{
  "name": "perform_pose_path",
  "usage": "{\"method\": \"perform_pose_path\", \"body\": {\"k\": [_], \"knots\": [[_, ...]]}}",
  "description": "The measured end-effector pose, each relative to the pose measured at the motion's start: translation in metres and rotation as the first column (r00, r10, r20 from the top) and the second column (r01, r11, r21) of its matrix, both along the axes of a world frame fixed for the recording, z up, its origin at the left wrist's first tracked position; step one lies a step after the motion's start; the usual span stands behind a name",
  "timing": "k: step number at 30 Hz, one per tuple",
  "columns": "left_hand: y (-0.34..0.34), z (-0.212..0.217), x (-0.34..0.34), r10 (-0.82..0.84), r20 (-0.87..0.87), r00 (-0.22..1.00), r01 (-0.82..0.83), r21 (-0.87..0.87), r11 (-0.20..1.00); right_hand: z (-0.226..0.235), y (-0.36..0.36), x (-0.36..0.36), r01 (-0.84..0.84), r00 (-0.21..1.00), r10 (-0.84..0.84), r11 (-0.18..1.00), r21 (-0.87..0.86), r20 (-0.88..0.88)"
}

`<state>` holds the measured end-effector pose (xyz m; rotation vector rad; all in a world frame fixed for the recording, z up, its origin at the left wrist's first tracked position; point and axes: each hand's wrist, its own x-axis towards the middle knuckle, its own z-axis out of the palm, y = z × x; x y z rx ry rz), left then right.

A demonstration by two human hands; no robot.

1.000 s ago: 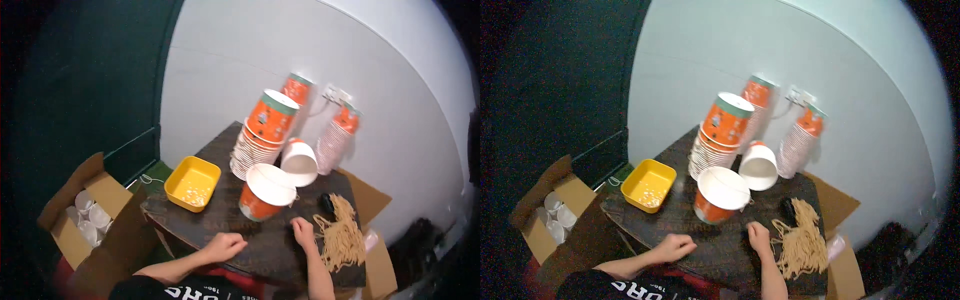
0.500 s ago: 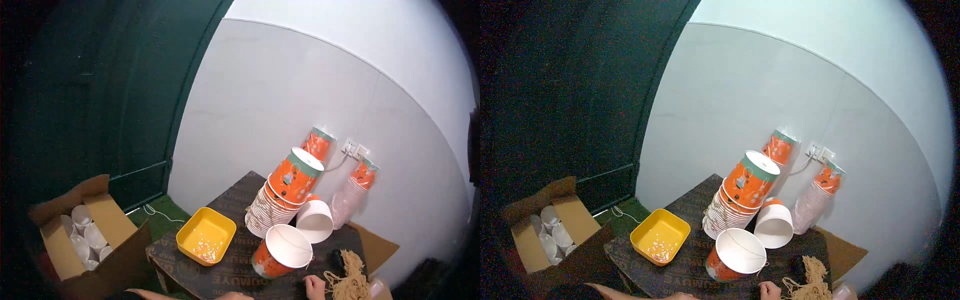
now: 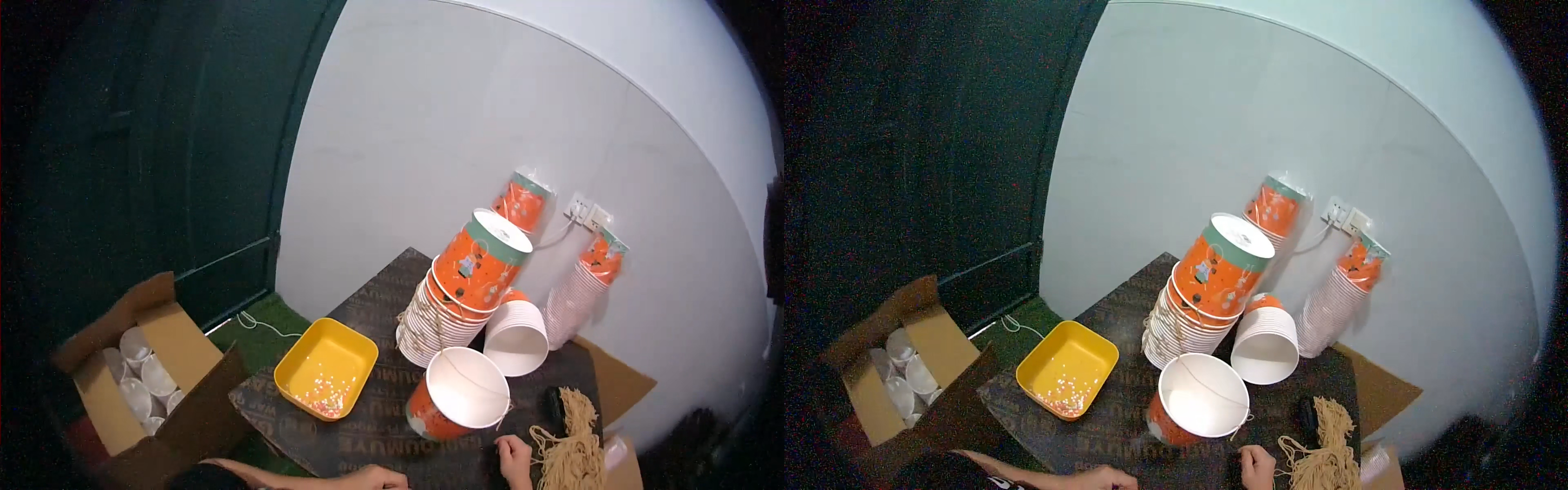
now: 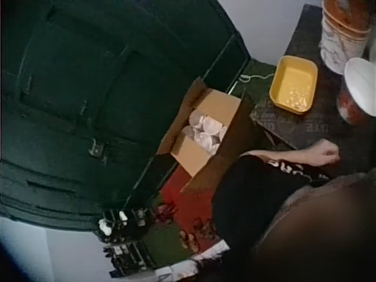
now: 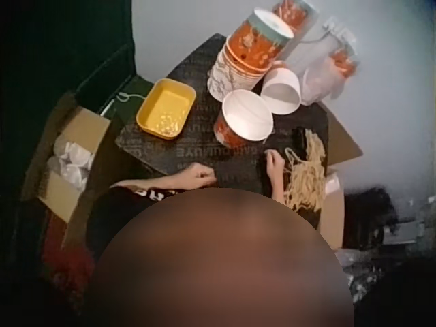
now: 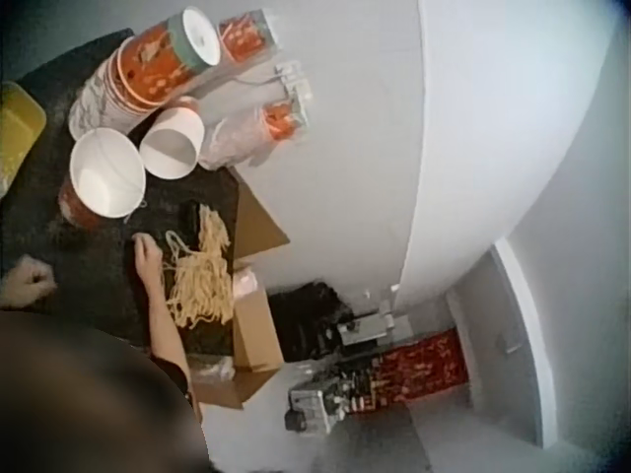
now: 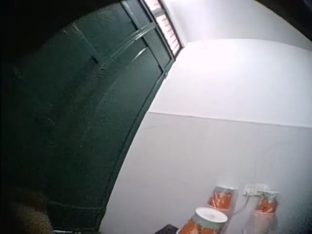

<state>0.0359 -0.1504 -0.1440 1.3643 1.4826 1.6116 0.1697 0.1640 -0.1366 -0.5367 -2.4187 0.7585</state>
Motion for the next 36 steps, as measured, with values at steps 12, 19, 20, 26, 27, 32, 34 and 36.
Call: {"method": "perform_pose_path", "body": {"k": [12,19,20,26,27,32,34,36], "knots": [[0.000,0.018,-0.025,0.049,0.034,0.998,-0.039,-0.250,0.968,-0.005,0.001,-0.003,-0.030,0.999,0.026,0.990,-0.134,-0.032],[0.027,0.084,-0.053,0.534,-0.394,0.748,-0.608,-0.085,0.789,-0.002,0.003,0.000,-0.006,1.000,0.009,0.969,-0.247,0.011],[0.032,0.090,-0.056,0.532,-0.404,0.744,-0.619,-0.118,0.776,-0.002,0.002,0.000,-0.005,1.000,0.007,0.965,-0.262,0.008],[0.069,0.089,-0.074,0.559,-0.366,0.744,-0.660,-0.272,0.700,0.000,0.003,0.006,-0.036,0.999,0.035,0.974,-0.225,-0.005],[0.071,0.089,-0.077,0.569,-0.342,0.748,-0.658,-0.268,0.703,0.001,0.003,0.007,-0.042,0.999,0.044,0.980,-0.197,0.008],[0.072,0.111,-0.095,0.560,-0.522,0.643,-0.731,-0.202,0.651,-0.003,0.005,0.004,-0.069,0.997,0.073,0.975,-0.210,0.010],[0.060,0.136,-0.096,0.544,-0.596,0.590,-0.730,-0.106,0.675,-0.002,0.005,0.006,-0.076,0.996,0.082,0.973,-0.217,0.019],[0.045,0.171,-0.094,0.512,-0.706,0.489,-0.692,0.043,0.720,-0.006,0.007,0.006,-0.113,0.993,0.106,0.976,-0.186,-0.044]]}}
